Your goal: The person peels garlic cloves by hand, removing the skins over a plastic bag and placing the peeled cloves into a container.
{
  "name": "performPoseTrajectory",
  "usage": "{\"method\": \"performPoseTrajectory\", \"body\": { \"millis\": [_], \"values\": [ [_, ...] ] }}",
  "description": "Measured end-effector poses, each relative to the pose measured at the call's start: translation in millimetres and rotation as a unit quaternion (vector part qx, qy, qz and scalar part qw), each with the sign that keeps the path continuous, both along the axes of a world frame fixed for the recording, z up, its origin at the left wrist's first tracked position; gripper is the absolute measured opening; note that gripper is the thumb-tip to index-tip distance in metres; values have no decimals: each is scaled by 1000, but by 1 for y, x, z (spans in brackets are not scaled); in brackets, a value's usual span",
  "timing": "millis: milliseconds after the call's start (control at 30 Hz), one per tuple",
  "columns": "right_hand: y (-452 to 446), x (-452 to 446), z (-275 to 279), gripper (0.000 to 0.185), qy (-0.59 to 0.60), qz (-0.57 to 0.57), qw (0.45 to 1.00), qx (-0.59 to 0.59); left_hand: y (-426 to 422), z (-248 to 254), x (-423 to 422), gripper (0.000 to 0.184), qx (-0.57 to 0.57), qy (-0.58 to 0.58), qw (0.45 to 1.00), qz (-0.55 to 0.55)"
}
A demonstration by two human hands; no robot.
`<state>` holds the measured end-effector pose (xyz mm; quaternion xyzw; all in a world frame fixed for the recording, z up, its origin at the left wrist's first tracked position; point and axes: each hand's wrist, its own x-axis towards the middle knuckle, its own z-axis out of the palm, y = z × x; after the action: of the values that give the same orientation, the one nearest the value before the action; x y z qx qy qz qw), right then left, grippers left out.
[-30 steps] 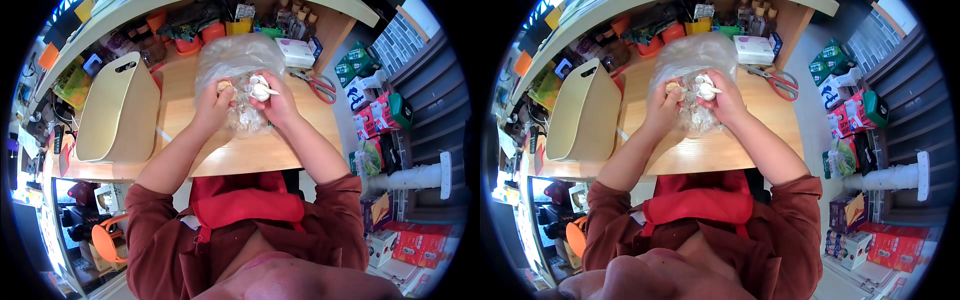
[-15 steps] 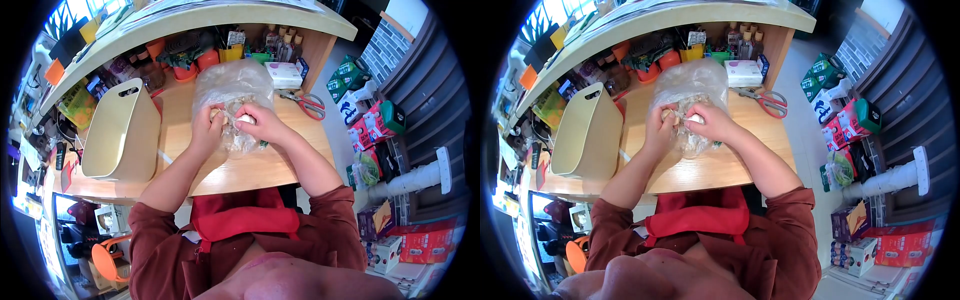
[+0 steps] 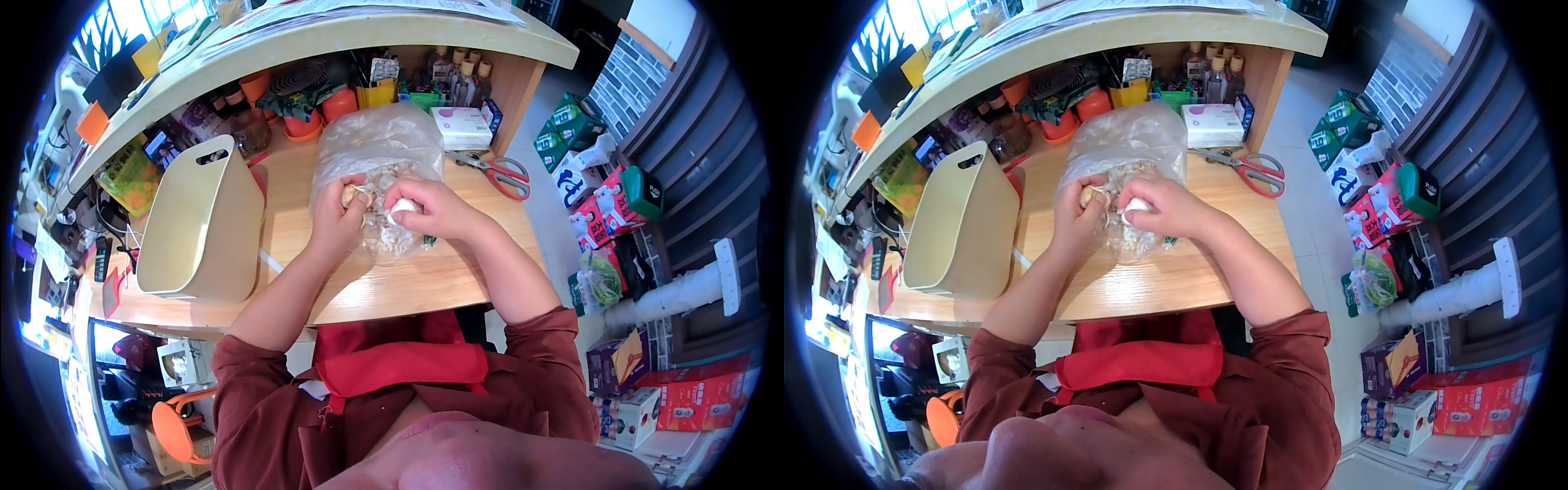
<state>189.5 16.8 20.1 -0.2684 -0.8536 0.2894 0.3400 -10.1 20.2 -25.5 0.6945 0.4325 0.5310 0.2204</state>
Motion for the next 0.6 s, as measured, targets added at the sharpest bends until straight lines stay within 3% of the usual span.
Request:
{"method": "performPoseTrajectory", "body": {
  "millis": [200,433,533,600],
  "values": [
    [-6,10,9,18,-124,131,984,-14,-1,4,2,10,-61,-53,995,-65],
    [-5,16,2,19,-199,128,972,-1,0,-1,1,8,-88,-17,995,-53],
    [-5,14,0,20,-199,125,972,-4,0,0,3,8,-55,-58,994,-74],
    [-2,13,-4,21,-195,132,972,9,-5,6,4,9,-23,-17,998,-59]
  ]
}}
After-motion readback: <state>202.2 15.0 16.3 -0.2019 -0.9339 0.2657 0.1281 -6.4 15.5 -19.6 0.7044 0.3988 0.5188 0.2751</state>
